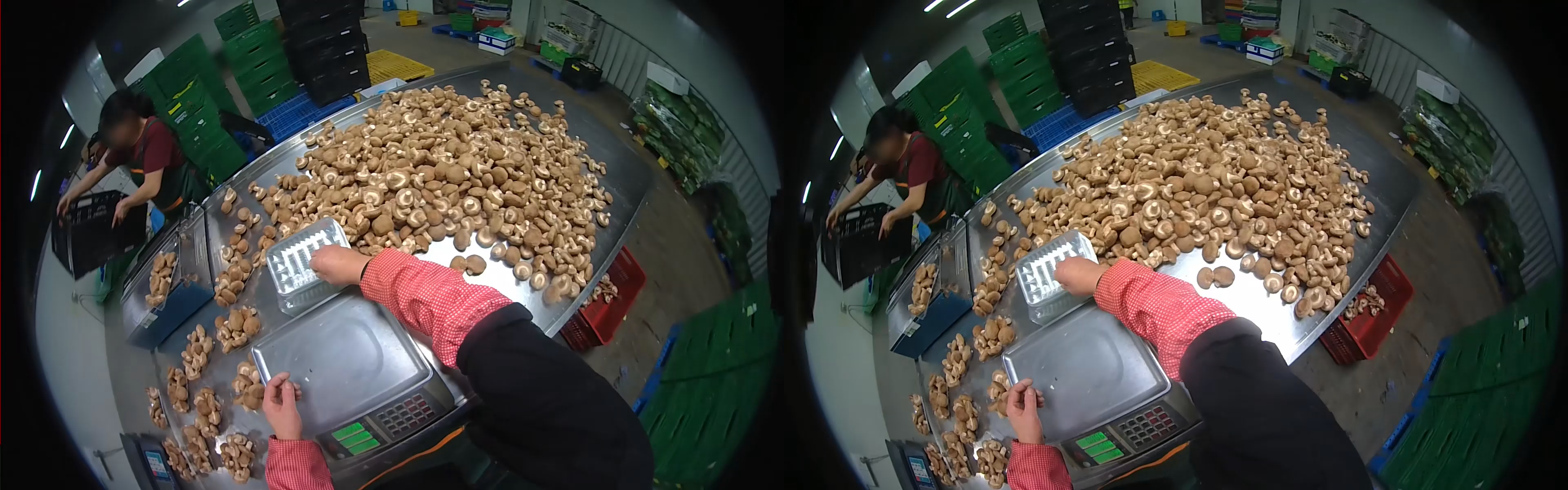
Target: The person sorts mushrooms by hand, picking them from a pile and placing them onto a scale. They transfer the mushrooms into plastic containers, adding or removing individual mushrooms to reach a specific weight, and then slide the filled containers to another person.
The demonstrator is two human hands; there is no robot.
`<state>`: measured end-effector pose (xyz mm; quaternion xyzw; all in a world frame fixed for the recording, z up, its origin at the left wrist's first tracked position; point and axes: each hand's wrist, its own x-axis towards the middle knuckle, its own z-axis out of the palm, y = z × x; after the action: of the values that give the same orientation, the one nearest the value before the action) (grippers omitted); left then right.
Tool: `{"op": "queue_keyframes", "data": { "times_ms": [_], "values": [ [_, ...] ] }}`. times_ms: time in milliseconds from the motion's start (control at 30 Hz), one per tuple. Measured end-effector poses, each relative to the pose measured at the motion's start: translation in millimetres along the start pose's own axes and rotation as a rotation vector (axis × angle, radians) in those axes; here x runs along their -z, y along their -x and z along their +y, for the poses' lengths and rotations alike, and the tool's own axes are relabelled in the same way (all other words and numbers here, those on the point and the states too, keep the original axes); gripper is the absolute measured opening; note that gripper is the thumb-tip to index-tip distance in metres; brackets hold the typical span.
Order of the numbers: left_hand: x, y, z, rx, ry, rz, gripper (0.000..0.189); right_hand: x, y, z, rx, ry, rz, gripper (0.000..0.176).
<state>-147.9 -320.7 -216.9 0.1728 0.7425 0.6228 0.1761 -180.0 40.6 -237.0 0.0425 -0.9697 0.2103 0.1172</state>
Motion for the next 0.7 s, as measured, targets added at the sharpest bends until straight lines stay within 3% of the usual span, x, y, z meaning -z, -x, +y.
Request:
{"op": "queue_keyframes", "data": {
  "times_ms": [33,133,267,333,400,500,533,567,633,667,700],
  "values": [
    [-1,-1,1,-0.001,-0.005,-0.028,0.020,0,0,-3,0.013,0.063,-0.014,0.010],
    [-11,-5,21,0.113,0.171,-0.084,0.029,13,14,-22,0.254,0.148,0.319,0.007],
    [-64,-5,91,0.289,0.689,-0.078,0.044,49,72,-107,0.356,0.170,0.460,0.010],
    [-75,-20,89,0.336,0.641,-0.144,0.049,54,117,-137,0.386,-0.022,0.421,0.011],
    [-90,-33,76,0.356,0.442,-0.206,0.050,53,161,-143,0.243,-0.132,0.374,0.026],
    [-133,-32,72,0.384,0.247,-0.587,0.044,92,230,-130,-0.233,0.041,0.519,0.057],
    [-156,-27,77,0.401,0.160,-0.707,0.043,103,256,-120,-0.382,0.025,0.480,0.084],
    [-181,-22,81,0.413,0.154,-0.863,0.044,105,278,-108,-0.543,-0.058,0.417,0.082],
    [-235,-11,80,0.369,0.079,-1.072,0.048,97,335,-72,-0.835,-1.013,0.145,0.051],
    [-263,-9,74,0.314,0.007,-1.130,0.052,97,365,-66,-0.841,-1.176,0.220,0.037],
    [-290,-10,65,0.175,-0.050,-1.141,0.058,103,397,-61,-0.920,-1.254,0.254,0.034]
  ]
}}
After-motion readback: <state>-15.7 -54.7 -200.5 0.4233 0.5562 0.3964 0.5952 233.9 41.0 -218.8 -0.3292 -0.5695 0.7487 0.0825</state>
